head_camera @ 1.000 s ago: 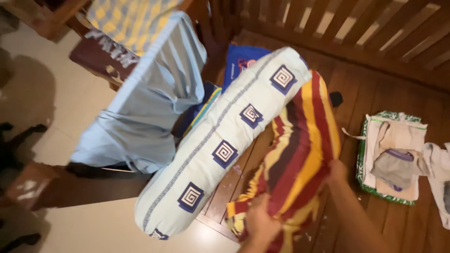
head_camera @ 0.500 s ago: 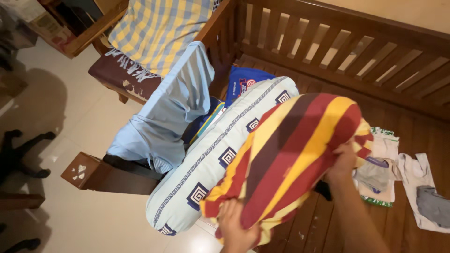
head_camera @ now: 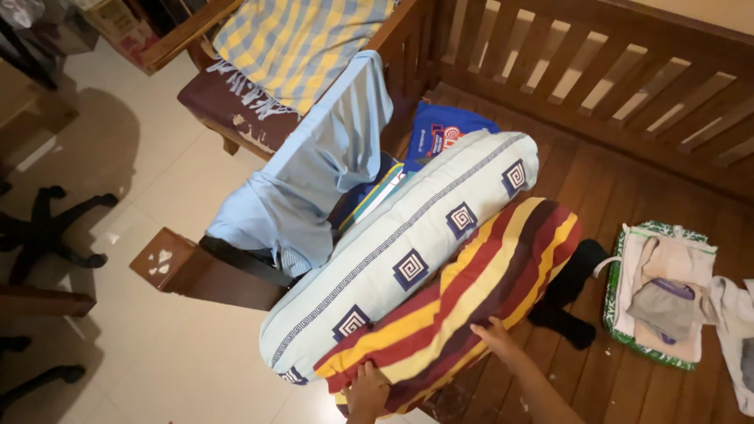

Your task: The person rearranges furniture in a room: they push an office chair across the floor, carry a wooden chair to another spot, reposition a chair with a cloth draped over it, move cushions and a rolled blanket on a wooden bed frame, open and close a small cabinet drawer, and slide a wooden bench piece against a wall.

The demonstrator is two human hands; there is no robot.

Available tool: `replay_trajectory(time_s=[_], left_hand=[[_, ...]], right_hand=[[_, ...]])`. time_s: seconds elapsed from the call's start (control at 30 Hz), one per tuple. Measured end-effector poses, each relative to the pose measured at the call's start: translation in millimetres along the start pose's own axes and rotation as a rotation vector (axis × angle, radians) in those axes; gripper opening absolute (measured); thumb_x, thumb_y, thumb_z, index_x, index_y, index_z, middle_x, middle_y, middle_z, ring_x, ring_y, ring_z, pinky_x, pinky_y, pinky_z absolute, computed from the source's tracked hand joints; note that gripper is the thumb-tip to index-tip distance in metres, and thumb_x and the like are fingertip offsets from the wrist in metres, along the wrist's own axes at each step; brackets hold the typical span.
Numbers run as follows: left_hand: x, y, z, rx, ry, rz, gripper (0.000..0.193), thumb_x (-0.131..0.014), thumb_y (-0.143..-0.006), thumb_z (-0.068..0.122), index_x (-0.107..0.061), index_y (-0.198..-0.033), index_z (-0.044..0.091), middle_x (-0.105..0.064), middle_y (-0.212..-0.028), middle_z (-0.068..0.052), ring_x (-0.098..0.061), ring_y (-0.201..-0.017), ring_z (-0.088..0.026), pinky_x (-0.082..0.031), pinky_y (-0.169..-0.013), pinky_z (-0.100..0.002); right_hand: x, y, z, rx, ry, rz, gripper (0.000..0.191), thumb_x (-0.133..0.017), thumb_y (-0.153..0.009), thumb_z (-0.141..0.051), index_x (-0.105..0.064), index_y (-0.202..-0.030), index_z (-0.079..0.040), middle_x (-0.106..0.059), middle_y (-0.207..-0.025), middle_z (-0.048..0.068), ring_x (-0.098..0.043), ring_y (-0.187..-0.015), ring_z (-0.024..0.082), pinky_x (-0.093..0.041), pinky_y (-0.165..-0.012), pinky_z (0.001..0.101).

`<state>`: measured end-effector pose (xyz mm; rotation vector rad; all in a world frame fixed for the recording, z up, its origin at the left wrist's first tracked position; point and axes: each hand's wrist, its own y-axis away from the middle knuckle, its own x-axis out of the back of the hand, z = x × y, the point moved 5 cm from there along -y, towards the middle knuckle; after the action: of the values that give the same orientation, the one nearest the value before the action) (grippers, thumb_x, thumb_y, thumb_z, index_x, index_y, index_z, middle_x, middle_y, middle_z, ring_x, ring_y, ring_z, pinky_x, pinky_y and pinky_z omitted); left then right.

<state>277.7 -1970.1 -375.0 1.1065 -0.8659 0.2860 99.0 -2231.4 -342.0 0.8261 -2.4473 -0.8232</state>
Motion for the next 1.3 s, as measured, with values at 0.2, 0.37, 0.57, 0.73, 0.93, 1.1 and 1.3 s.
replay_trajectory(time_s=[0.2, 0.37, 0.57, 0.73, 0.93, 1.1, 1.3], left_hand=[[15.4, 26.9, 6.5, -0.008, 0.04, -0.127, 0.102, -0.071, -0.087, 0.041, -0.004, -0.164, 0.033, -0.023, -0.166, -0.002, -0.021, -0.157, -0.027, -0.017, -0.122, -0.069], [50.0, 56.9, 8.5, -0.032, 0.116, 0.031, 0.101, -0.073, -0.086, 0.042, -0.007, -0.163, 0.032, -0.014, -0.171, 0.0, -0.012, -0.158, -0.027, -0.016, -0.122, -0.068], [135.3, 123.7, -29.3, 0.096, 0.13, 0.259, 0.098, -0.072, -0.087, 0.049, -0.012, -0.163, 0.033, -0.012, -0.172, -0.001, -0.01, -0.159, -0.03, -0.014, -0.122, -0.071], [202.7, 198.5, -73.2, 0.191, 0.198, 0.499, 0.1, -0.073, -0.083, 0.053, -0.015, -0.162, 0.035, -0.012, -0.171, -0.002, -0.012, -0.158, -0.033, -0.016, -0.119, -0.072], [253.6, 298.8, -137.0, 0.332, 0.256, 0.67, 0.099, -0.073, -0.082, 0.053, -0.018, -0.162, 0.035, -0.012, -0.172, -0.002, -0.012, -0.158, -0.034, -0.017, -0.119, -0.072], [274.3, 369.1, -190.9, 0.445, 0.271, 0.761, 0.102, -0.074, -0.08, 0.054, -0.015, -0.162, 0.036, -0.009, -0.172, -0.002, -0.009, -0.157, -0.034, -0.017, -0.119, -0.072], [279.0, 451.7, -261.7, 0.532, 0.32, 0.873, 0.104, -0.075, -0.079, 0.053, -0.015, -0.162, 0.036, -0.008, -0.172, 0.0, -0.01, -0.158, -0.033, -0.019, -0.117, -0.073]], right_hand=[[6.1, 18.1, -50.0, 0.281, 0.187, -0.106, 0.09, -0.07, -0.091, -0.044, -0.026, -0.159, -0.006, -0.035, -0.163, 0.016, -0.034, -0.15, 0.026, -0.033, -0.118, 0.0386], [-6.0, 51.6, -99.4, 0.337, 0.323, -0.119, 0.093, -0.071, -0.086, -0.049, -0.03, -0.16, -0.009, -0.042, -0.158, 0.021, -0.04, -0.148, 0.032, -0.036, -0.119, 0.0422], [-41.5, 120.6, -181.3, 0.724, 0.522, -0.127, 0.1, -0.077, -0.081, -0.051, -0.028, -0.159, -0.01, -0.025, -0.164, 0.023, -0.02, -0.154, 0.038, -0.025, -0.121, 0.0481], [-78.9, 179.4, -254.6, 0.988, 0.571, -0.183, 0.104, -0.08, -0.077, -0.054, -0.031, -0.161, -0.016, -0.022, -0.162, 0.031, -0.02, -0.154, 0.043, -0.025, -0.122, 0.0487], [-134.6, 268.7, -316.5, 1.157, 0.562, -0.32, 0.105, -0.082, -0.075, -0.055, -0.031, -0.16, -0.022, -0.018, -0.165, 0.031, -0.022, -0.154, 0.043, -0.028, -0.12, 0.0486], [-185.2, 323.8, -333.6, 1.16, 0.72, -0.385, 0.108, -0.077, -0.071, -0.061, -0.027, -0.161, -0.03, -0.014, -0.169, 0.023, -0.024, -0.153, 0.04, -0.028, -0.118, 0.0519], [-260.5, 391.5, -349.2, 1.43, 0.723, -0.436, 0.109, -0.078, -0.072, -0.065, -0.025, -0.161, -0.032, -0.013, -0.169, 0.024, -0.022, -0.155, 0.042, -0.029, -0.119, 0.0535]])
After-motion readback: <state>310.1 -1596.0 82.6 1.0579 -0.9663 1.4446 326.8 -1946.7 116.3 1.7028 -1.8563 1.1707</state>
